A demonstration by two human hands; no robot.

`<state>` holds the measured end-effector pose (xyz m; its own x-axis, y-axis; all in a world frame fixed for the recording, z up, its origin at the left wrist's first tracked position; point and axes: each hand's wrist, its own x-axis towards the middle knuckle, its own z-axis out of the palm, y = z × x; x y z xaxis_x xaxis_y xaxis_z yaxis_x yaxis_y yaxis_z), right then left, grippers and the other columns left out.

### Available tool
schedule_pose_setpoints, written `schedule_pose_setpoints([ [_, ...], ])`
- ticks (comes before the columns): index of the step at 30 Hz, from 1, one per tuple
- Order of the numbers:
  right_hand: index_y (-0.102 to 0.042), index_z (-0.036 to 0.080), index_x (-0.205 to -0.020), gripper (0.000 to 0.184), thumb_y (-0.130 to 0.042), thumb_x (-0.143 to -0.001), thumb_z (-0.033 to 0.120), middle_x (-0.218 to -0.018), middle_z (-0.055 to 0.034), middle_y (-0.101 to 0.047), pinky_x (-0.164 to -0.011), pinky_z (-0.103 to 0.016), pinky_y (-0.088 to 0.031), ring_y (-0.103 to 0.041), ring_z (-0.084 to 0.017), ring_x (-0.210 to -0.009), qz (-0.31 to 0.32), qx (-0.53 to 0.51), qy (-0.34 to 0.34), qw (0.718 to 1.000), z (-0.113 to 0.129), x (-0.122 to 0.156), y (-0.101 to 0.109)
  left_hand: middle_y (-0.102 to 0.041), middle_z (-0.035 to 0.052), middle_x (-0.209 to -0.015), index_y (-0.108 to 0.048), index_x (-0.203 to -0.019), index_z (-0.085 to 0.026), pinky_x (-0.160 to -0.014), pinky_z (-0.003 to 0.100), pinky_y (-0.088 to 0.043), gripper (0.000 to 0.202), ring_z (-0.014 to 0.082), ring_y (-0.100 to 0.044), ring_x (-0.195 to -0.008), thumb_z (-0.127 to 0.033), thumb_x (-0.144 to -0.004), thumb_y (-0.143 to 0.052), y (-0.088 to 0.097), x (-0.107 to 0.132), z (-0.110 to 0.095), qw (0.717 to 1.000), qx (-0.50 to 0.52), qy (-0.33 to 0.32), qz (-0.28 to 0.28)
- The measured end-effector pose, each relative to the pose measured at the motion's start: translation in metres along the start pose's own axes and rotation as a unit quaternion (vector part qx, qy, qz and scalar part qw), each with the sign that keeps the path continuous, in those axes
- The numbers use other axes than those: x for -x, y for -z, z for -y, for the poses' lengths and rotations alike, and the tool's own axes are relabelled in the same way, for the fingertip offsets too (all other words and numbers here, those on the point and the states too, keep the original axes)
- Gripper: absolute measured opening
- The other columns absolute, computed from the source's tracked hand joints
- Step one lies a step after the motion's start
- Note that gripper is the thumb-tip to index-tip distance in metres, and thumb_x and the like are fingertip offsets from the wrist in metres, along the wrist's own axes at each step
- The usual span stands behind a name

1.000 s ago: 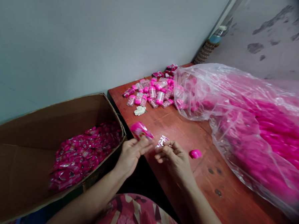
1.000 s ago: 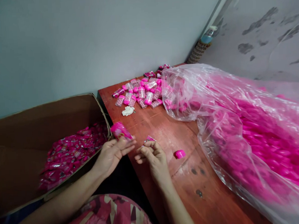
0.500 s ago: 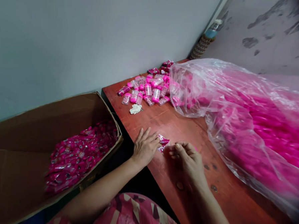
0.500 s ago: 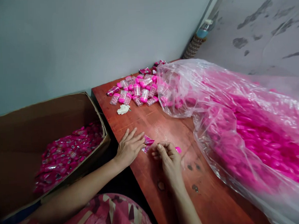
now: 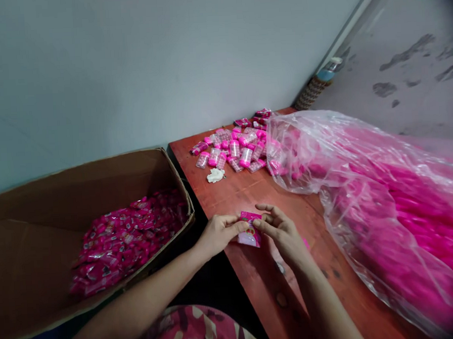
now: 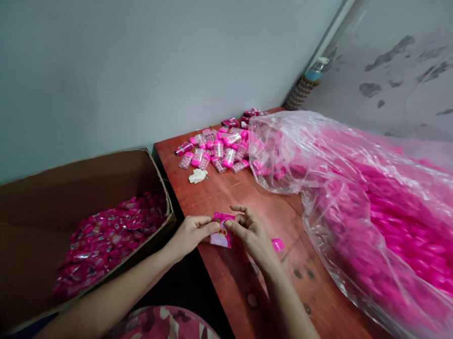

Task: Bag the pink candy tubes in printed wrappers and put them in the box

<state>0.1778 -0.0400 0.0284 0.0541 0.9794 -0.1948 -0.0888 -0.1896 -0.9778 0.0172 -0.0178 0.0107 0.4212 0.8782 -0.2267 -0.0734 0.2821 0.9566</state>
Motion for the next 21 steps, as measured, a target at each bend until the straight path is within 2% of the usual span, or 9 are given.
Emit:
schedule_pose_setpoints([
  [2,-0.051,0.018,-0.102,0.039,-0.068,-0.069,0.029,-0.062,0.0043,-0.057,-0.054,-0.024,-0.041,-0.054,-0.012,-0.057,0.062,0.041,-0.020,0.997,0.009,-0.007,-0.003,-0.062,0.0023,-0.059,-0.069,-0.066,-0.012,-0.060,0.025,-0.047,0.029,0.0147,-0.058,-0.058,-0.041,-0.068,-0.065,0.008,0.000,0.000,0.999,0.026,0.044,0.018],
  [4,-0.053,0.018,-0.100,0.036,-0.067,-0.070,0.031,-0.063,0.0031,-0.059,-0.054,-0.025,-0.041,-0.055,-0.014,-0.058,0.113,0.092,-0.030,0.989,0.017,-0.018,-0.008,-0.058,0.0013,-0.054,-0.067,-0.062,-0.011,-0.057,0.024,-0.046,0.028,0.0123,-0.054,-0.053,-0.040,-0.065,-0.067,0.014,0.000,0.003,0.997,0.051,0.062,-0.008],
  [6,-0.057,0.017,-0.093,0.029,-0.065,-0.071,0.034,-0.066,0.0013,-0.061,-0.055,-0.026,-0.042,-0.056,-0.014,-0.060,0.133,0.149,-0.013,0.980,0.023,-0.036,-0.015,-0.056,0.0012,-0.052,-0.067,-0.059,-0.011,-0.054,0.023,-0.044,0.027,0.0109,-0.052,-0.050,-0.037,-0.063,-0.069,0.019,0.001,0.007,0.995,0.063,0.062,-0.040],
  [9,-0.059,0.016,-0.082,0.028,-0.055,-0.076,0.043,-0.069,-0.0018,-0.062,-0.054,-0.026,-0.043,-0.057,-0.015,-0.058,0.073,0.270,0.044,0.959,0.031,-0.077,-0.030,-0.056,0.0016,-0.050,-0.065,-0.055,-0.010,-0.052,0.022,-0.041,0.027,0.0104,-0.050,-0.048,-0.035,-0.063,-0.070,0.023,0.004,0.010,0.992,0.086,0.061,-0.073],
  [12,-0.059,0.015,-0.079,0.037,-0.044,-0.081,0.049,-0.068,-0.0063,-0.064,-0.059,-0.029,-0.044,-0.061,-0.019,-0.063,-0.017,0.437,0.078,0.896,0.035,-0.123,-0.052,-0.060,0.0035,-0.052,-0.066,-0.058,-0.009,-0.052,0.022,-0.041,0.027,0.0108,-0.052,-0.049,-0.035,-0.062,-0.071,0.026,0.006,0.007,0.986,0.124,0.071,-0.088],
  [15,-0.061,0.011,-0.081,0.044,-0.049,-0.076,0.054,-0.080,-0.0168,-0.065,-0.072,-0.037,-0.042,-0.061,-0.030,-0.085,-0.073,0.533,0.079,0.839,0.033,-0.162,-0.075,-0.063,0.0051,-0.054,-0.068,-0.061,-0.009,-0.052,0.022,-0.041,0.027,0.0108,-0.053,-0.049,-0.035,-0.059,-0.073,0.030,0.008,0.000,0.978,0.160,0.092,-0.095],
  [18,-0.062,0.007,-0.087,0.047,-0.054,-0.072,0.051,-0.091,-0.0246,-0.063,-0.075,-0.040,-0.041,-0.058,-0.036,-0.092,-0.094,0.573,0.060,0.812,0.027,-0.186,-0.087,-0.064,0.0058,-0.057,-0.065,-0.058,-0.009,-0.053,0.023,-0.043,0.027,0.0110,-0.055,-0.050,-0.033,-0.054,-0.077,0.036,0.008,-0.006,0.968,0.198,0.113,-0.102],
  [21,-0.064,0.008,-0.079,0.035,-0.056,-0.071,0.041,-0.085,-0.0225,-0.065,-0.072,-0.036,-0.041,-0.059,-0.033,-0.088,-0.078,0.569,0.048,0.817,0.024,-0.196,-0.083,-0.065,0.0063,-0.060,-0.065,-0.060,-0.008,-0.053,0.023,-0.046,0.027,0.0113,-0.057,-0.052,-0.031,-0.054,-0.078,0.042,0.006,-0.008,0.956,0.244,0.120,-0.113],
])
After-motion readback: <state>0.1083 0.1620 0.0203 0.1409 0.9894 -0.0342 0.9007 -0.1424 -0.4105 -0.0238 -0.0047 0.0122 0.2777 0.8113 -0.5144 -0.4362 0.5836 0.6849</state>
